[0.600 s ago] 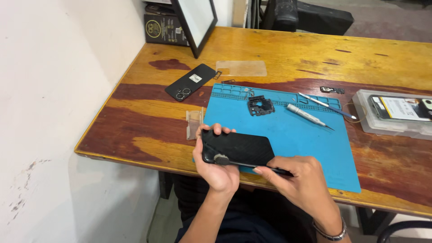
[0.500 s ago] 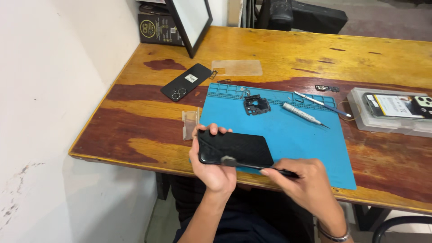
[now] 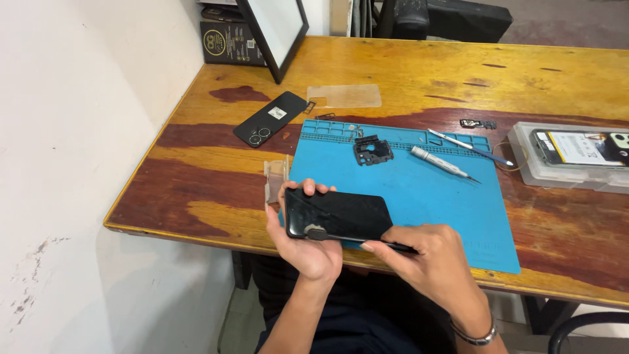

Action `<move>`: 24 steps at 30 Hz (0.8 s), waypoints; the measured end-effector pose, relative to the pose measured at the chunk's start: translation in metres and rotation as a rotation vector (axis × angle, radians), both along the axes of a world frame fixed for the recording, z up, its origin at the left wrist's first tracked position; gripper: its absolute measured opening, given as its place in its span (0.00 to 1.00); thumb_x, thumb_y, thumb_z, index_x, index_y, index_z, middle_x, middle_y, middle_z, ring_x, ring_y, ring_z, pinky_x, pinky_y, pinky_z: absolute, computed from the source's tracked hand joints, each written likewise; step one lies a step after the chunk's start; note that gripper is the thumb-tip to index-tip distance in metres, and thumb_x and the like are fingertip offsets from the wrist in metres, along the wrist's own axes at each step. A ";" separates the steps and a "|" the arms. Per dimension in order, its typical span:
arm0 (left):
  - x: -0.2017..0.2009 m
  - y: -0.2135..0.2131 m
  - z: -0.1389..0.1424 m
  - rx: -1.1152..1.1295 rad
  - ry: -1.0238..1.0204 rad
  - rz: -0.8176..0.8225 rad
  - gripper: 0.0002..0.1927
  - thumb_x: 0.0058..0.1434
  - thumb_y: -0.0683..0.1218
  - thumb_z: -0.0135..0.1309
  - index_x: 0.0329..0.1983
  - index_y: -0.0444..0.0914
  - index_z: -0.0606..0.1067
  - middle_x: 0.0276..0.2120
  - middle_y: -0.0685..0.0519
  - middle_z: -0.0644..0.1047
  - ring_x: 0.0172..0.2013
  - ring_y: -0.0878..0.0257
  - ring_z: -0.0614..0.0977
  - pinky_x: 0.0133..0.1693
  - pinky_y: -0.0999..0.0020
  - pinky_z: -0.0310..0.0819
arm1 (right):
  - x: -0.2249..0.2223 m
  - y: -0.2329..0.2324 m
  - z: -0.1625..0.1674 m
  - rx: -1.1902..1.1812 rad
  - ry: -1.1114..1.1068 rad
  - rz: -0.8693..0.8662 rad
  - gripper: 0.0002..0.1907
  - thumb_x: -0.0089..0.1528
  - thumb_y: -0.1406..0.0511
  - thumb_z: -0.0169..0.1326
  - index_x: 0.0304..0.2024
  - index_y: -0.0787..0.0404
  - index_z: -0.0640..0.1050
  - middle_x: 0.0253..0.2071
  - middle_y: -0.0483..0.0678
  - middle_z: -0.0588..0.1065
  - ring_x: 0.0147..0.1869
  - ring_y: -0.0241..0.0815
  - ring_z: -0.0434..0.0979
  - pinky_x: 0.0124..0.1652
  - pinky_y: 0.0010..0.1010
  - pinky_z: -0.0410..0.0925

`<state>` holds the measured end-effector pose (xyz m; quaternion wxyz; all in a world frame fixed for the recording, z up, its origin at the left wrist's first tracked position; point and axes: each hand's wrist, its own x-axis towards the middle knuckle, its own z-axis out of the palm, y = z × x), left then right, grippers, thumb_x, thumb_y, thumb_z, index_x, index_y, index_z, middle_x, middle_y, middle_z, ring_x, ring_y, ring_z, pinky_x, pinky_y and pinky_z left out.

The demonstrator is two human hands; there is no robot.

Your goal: The person cleans the back of a smartphone with a brush, then uses a screwdriver to remove screws from the internal frame. The person manipulates internal components with a spudger and places removed parts on the work mat.

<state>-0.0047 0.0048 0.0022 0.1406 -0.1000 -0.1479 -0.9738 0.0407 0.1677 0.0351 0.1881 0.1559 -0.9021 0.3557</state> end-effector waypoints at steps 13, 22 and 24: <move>0.004 0.003 0.013 -0.008 0.028 -0.001 0.37 0.70 0.74 0.25 0.52 0.39 0.67 0.43 0.50 0.69 0.48 0.54 0.70 0.61 0.52 0.63 | 0.019 0.039 0.016 0.092 0.068 -0.091 0.15 0.50 0.57 0.68 0.21 0.62 0.83 0.16 0.49 0.76 0.16 0.46 0.73 0.20 0.33 0.63; -0.003 0.007 -0.012 -0.090 0.031 0.031 0.25 0.76 0.65 0.32 0.53 0.41 0.65 0.45 0.52 0.69 0.49 0.56 0.71 0.60 0.53 0.64 | 0.002 0.001 0.010 0.090 0.156 -0.166 0.15 0.52 0.55 0.69 0.24 0.59 0.83 0.14 0.49 0.73 0.17 0.46 0.71 0.20 0.36 0.61; -0.006 0.011 -0.020 -0.132 0.020 0.039 0.20 0.77 0.61 0.34 0.55 0.43 0.64 0.45 0.53 0.68 0.49 0.58 0.70 0.60 0.53 0.64 | -0.003 0.003 0.010 0.147 0.140 -0.276 0.15 0.54 0.55 0.70 0.25 0.59 0.83 0.14 0.49 0.72 0.17 0.46 0.70 0.20 0.36 0.60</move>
